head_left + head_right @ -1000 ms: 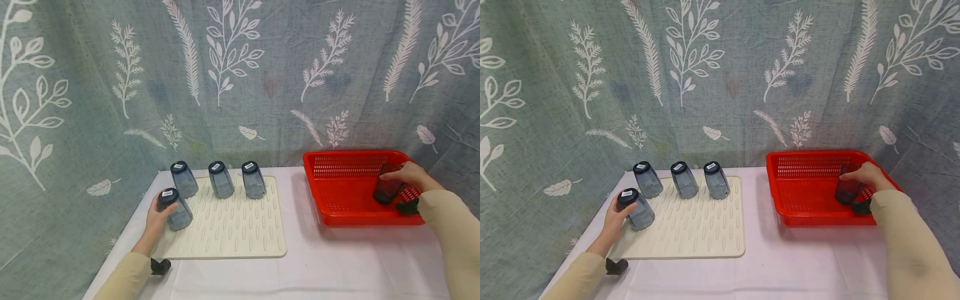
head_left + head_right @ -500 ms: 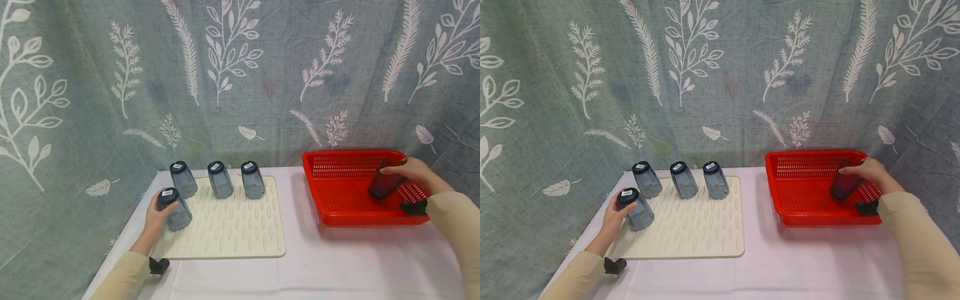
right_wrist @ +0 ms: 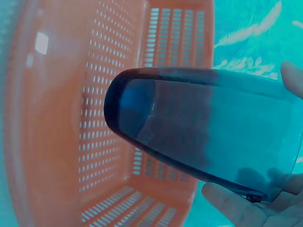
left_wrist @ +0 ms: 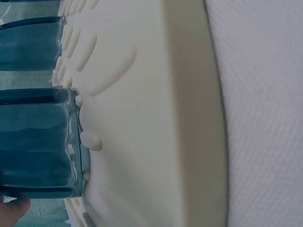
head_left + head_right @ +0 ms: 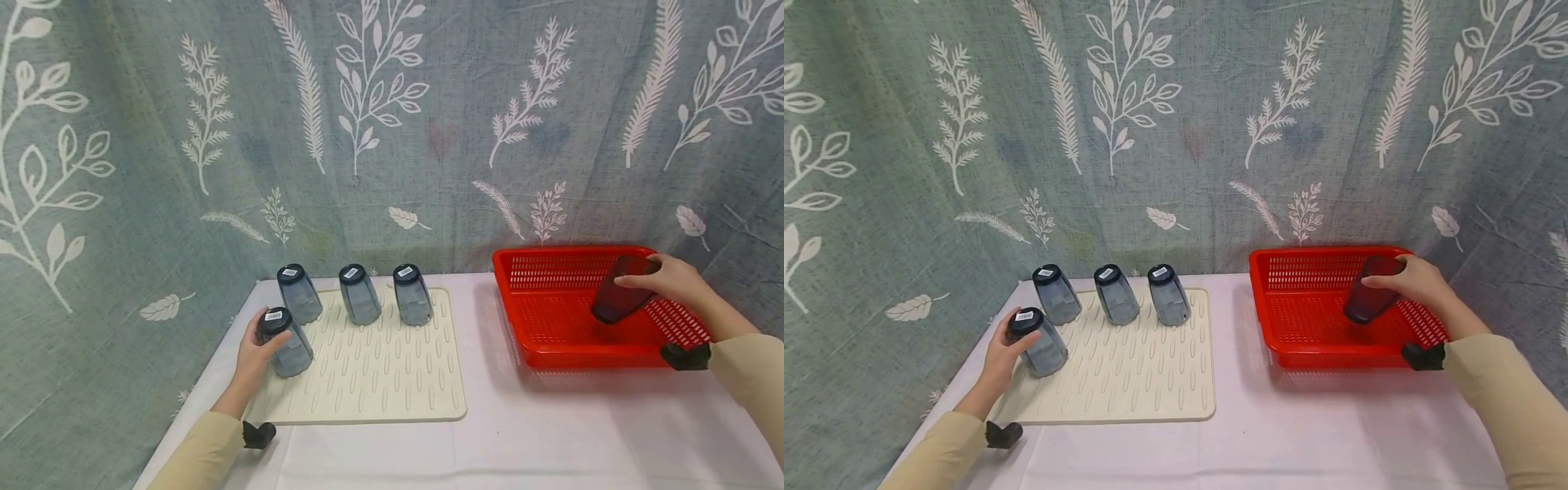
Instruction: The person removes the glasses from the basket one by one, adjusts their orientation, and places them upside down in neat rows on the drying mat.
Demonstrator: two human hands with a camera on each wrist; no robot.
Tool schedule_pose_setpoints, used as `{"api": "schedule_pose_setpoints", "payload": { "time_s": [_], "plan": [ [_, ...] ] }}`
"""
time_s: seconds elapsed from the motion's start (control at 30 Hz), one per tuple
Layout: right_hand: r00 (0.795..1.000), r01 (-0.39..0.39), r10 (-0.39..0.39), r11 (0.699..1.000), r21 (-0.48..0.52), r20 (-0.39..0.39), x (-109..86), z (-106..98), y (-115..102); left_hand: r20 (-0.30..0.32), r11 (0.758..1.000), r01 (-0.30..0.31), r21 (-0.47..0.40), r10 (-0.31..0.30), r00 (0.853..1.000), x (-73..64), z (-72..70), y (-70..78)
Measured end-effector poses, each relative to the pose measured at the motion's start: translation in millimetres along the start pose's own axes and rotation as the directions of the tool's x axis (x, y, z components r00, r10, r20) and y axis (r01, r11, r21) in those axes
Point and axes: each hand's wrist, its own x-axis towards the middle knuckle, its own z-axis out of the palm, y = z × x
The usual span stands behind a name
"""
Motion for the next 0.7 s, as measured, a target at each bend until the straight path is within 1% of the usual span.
{"api": "schedule_pose_setpoints", "payload": {
  "time_s": [0.17, 0.3, 0.53, 0.7],
  "plan": [
    [1.000, 0.002, -0.002, 1.000, 0.006, -0.011, -8.8, 2.3, -8.0, 0.003, 1.000, -0.014, -0.004, 0.014, 1.000, -0.7, -1.5, 0.9],
    [1.000, 0.006, -0.006, 1.000, -0.004, -0.021, -14.5, 4.1, -14.6, -0.004, 1.000, -0.025, 0.012, 0.025, 1.000, -2.9, -3.7, 0.6],
    [0.999, 0.016, -0.016, 1.000, 0.010, -0.042, -19.7, 7.3, -21.7, -0.038, 1.000, -0.025, 0.018, 0.025, 0.999, -6.2, -7.4, -2.1],
    [0.999, 0.016, -0.015, 1.000, 0.018, -0.052, -23.5, 9.1, -24.5, -0.065, 0.999, -0.046, 0.003, 0.046, 0.997, -8.5, -9.0, -1.8]
  ]
}}
